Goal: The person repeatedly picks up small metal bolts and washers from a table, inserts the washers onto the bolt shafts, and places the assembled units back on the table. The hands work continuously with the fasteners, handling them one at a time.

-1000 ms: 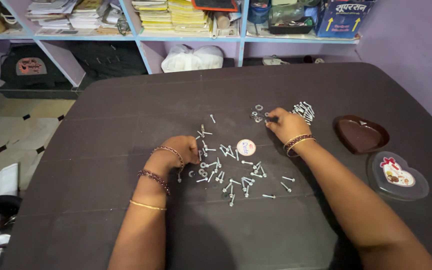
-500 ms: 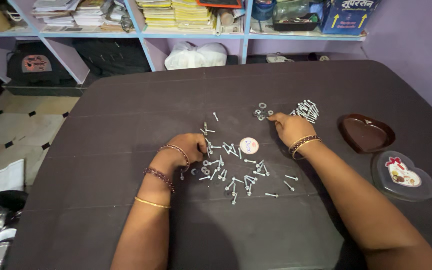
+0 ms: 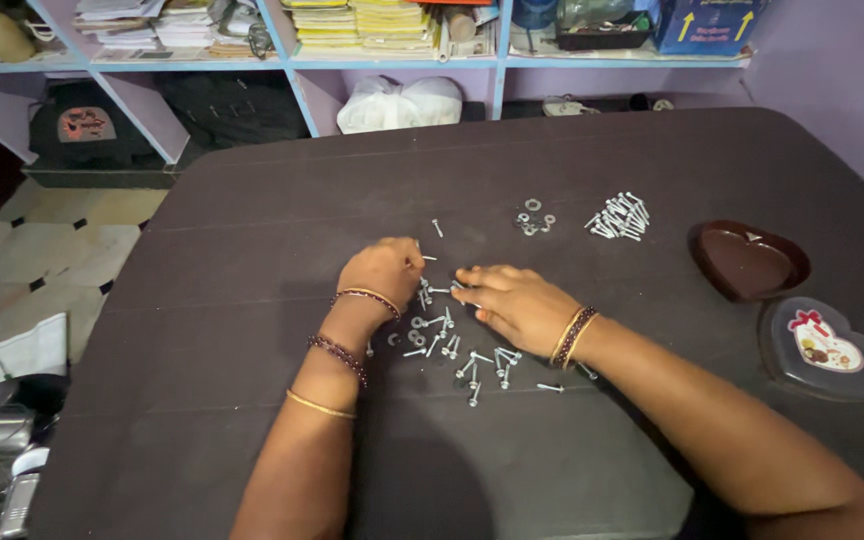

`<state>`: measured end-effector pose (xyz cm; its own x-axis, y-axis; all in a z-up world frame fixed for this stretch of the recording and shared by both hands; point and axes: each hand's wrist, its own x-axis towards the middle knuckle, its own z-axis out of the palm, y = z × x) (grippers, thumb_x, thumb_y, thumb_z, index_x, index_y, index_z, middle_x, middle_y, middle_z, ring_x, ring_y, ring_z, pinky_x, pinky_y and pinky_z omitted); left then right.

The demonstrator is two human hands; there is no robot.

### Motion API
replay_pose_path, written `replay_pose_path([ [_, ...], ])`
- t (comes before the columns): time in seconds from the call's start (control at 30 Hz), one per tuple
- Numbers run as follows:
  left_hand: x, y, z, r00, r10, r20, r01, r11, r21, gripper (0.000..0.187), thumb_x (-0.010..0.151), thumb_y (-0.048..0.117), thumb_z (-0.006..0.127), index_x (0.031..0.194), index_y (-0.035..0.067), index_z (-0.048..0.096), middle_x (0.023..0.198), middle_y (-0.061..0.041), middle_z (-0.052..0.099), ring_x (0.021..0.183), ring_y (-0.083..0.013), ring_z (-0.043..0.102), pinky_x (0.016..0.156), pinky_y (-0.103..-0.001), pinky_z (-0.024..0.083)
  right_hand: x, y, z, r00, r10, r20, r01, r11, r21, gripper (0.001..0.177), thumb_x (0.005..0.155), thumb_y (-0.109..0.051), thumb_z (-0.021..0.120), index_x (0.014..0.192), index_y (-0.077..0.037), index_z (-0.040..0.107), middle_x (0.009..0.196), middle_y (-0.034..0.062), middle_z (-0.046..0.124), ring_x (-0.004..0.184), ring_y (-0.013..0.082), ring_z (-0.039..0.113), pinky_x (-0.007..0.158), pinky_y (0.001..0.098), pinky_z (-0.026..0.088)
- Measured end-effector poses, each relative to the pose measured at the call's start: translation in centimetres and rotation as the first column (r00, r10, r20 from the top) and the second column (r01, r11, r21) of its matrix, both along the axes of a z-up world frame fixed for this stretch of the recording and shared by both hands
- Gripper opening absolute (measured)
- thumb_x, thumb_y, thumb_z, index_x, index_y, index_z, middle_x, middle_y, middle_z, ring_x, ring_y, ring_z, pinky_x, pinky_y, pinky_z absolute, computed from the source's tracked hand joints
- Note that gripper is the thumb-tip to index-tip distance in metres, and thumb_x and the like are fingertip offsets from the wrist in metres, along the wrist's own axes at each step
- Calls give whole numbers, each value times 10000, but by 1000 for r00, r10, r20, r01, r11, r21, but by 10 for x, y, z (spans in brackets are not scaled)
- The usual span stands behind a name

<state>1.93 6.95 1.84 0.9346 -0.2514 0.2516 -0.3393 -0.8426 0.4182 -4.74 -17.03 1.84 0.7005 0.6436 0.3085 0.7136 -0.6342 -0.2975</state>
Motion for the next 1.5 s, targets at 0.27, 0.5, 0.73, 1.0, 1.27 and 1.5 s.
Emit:
replay_pose_path([
  [0.27,19,31,-18,993,85,-81,-79,994,81,111,849,182,656,874,171,763,1039,-141,714,972,-361,683,879,-453,543,3,-5,0,978,-75,-197,85,995,42,374,974,-176,561,1339,-129,624,1405,82,609,1283,290,547,1070,404,439],
  [0.5,8,25,-5,988,47,-146,-46,999,15,95,833,186,714,919,150,731,1033,-109,729,999,-326,684,897,-429,539,15,-19,1,937,-210,-279,254,958,132,278,985,-175,567,1221,-136,708,1151,94,709,1059,275,687,932,369,537],
  [0.73,3,16,-6,990,20,-141,2,987,158,141,761,197,775,902,194,761,1048,-98,716,993,-312,677,877,-432,542,26,-47,5,891,-343,-296,428,851,303,228,918,-86,633,1123,-81,734,976,71,752,888,191,731,803,317,567],
  [1.0,3,10,-12,983,-86,161,88,996,-5,72,837,150,778,817,113,719,908,-117,728,810,-317,711,745,-424,572,43,-88,27,714,-341,-611,659,623,421,251,979,-23,527,1143,-30,716,964,44,728,843,119,673,769,266,568],
  [1.27,-31,-84,-13,916,-382,-124,-40,220,-975,78,904,0,736,966,-1,688,863,-84,751,718,-119,694,663,-245,566,27,-59,31,777,273,-566,243,700,672,362,893,30,682,1247,-37,649,1035,32,723,971,96,678,924,267,562],
  [1.5,-55,-92,5,861,-481,-163,-122,116,-986,94,923,-13,682,1009,-51,682,904,-135,763,763,-148,729,722,-263,595,18,-59,40,723,249,-645,352,671,653,255,916,19,713,1169,-2,718,934,0,681,896,89,656,824,271,554],
])
